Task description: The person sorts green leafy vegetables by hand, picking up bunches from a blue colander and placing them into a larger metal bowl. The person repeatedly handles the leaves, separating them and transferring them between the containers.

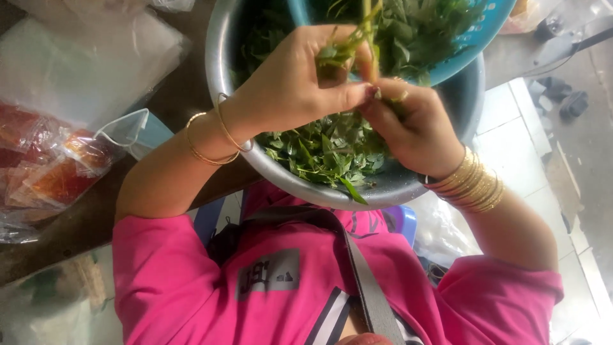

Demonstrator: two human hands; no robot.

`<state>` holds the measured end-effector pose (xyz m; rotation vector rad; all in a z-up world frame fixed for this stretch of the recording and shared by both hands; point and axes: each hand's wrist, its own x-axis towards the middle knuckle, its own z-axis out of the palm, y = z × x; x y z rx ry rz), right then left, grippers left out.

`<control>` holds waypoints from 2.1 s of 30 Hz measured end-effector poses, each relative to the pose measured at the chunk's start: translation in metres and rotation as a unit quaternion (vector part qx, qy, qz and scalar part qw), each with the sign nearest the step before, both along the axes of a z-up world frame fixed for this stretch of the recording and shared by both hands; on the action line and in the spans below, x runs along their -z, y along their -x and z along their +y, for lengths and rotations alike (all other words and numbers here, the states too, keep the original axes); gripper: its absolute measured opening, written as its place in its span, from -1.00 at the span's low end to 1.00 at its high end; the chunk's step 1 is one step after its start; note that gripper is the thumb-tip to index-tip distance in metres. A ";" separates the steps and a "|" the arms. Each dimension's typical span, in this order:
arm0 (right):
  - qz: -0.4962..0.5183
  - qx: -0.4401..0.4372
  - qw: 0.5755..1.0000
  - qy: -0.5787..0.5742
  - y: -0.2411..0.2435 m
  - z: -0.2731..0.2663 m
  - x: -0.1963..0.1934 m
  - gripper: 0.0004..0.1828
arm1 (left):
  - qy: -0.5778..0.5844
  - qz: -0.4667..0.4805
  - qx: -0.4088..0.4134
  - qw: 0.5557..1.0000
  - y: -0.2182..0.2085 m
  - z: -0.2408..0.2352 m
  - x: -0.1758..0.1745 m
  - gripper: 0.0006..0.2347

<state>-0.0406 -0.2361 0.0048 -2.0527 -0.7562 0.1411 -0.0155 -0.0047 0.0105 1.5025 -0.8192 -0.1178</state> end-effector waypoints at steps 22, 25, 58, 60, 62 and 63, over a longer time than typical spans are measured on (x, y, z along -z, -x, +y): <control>-0.030 -0.170 0.948 0.268 0.012 0.009 0.041 -0.79 | -0.011 -0.077 -0.001 0.997 -0.010 0.019 0.001 -0.79; 0.027 -0.175 0.954 0.244 0.002 -0.005 0.022 -0.85 | 0.012 -0.078 0.007 0.997 -0.011 0.020 0.004 -0.86; 0.110 0.020 0.984 -0.141 -0.018 -0.023 -0.001 -0.83 | -0.117 -0.265 -0.074 0.954 0.012 -0.020 0.011 -0.71; 0.055 0.080 0.988 -0.121 -0.012 -0.017 0.003 -0.85 | -0.167 -0.246 -0.095 0.950 0.015 -0.037 0.027 -0.69; 0.070 0.106 0.976 -0.177 -0.007 -0.006 0.008 -0.90 | -0.205 -0.266 -0.133 0.932 0.013 -0.038 0.036 -0.74; 0.085 0.132 0.959 -0.234 -0.005 0.000 0.011 -0.94 | -0.244 -0.284 -0.168 0.912 0.013 -0.038 0.040 -0.77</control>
